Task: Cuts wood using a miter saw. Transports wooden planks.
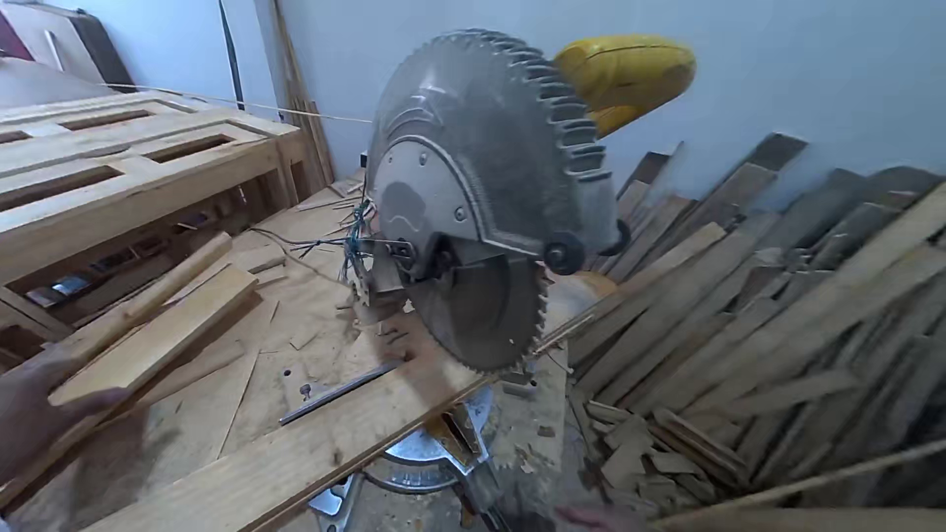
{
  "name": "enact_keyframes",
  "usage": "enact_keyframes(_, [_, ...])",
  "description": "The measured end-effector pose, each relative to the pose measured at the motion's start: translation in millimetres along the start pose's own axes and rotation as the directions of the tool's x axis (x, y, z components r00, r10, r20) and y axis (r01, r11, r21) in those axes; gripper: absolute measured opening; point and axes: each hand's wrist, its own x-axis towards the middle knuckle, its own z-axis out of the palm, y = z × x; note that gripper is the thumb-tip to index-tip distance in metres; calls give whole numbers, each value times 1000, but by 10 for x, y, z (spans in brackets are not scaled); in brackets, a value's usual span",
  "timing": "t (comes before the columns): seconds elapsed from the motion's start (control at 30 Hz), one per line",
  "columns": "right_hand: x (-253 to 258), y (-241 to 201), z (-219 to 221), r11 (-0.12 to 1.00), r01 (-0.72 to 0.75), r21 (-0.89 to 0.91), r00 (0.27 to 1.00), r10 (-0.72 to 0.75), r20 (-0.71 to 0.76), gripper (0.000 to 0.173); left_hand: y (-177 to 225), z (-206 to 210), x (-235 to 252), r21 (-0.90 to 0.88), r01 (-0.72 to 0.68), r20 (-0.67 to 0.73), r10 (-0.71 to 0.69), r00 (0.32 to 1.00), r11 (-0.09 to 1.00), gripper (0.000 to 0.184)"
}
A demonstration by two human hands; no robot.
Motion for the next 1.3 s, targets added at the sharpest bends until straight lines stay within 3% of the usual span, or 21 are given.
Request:
enact_keyframes(0.07, [165,61,-230,994,106,9,985,-104,-135,41,55,238,-73,32,-188,90,185,979,982,52])
enact_keyframes(0.13, [351,18,-455,976,219,-2,946,-213,-246,35,298,512,-225,41,-260,228,244,943,965,60])
enact_keyframes(0.23, [668,-60,-692,939,342,-30,879,-331,-343,28,644,805,-314,145,-259,507,153,848,955,75])
enact_keyframes(0.33, [1096,208,-605,920,346,-186,837,-392,-382,31,774,944,-199,210,-204,606,37,795,956,84])
enact_keyframes(0.43, [1494,713,-342,930,233,-283,945,-285,-158,43,866,1023,-114,197,-141,624,-13,781,970,86])
enact_keyframes(0.57, [1853,1199,-91,855,281,-437,958,-276,76,49,1012,1155,-40,192,-62,618,-72,783,979,88])
enact_keyframes(0.67, [1958,1392,-8,800,333,-499,942,-308,136,46,1020,1211,-100,187,-33,541,-75,838,982,87])
enact_keyframes(0.77, [1960,1362,-181,832,358,-423,931,-354,92,44,1023,1192,-119,199,-11,515,-95,852,980,88])
enact_keyframes(0.87, [1954,995,-745,852,425,-305,873,-474,-109,45,849,1162,-126,170,-11,502,-77,862,985,86])
enact_keyframes(0.97, [2014,315,-1560,774,525,-354,740,-621,-258,49,604,1142,-141,124,17,497,-77,865,992,80])
enact_keyframes(1.07, [2380,-320,-2136,643,601,-475,592,-757,-276,68,480,1100,-156,141,32,496,-98,863,990,82])
enact_keyframes(1.1, [2539,-551,-2211,614,593,-521,580,-774,-252,75,469,1088,-156,145,33,500,-102,860,989,81])
enact_keyframes(1.17, [2793,-1067,-2194,602,564,-565,656,-743,-136,77,475,1066,-159,162,17,520,-100,848,987,82])
enact_keyframes(1.3, [3141,-1709,-2180,606,521,-601,834,-510,209,51,737,1041,-172,172,-116,567,-2,824,978,85])
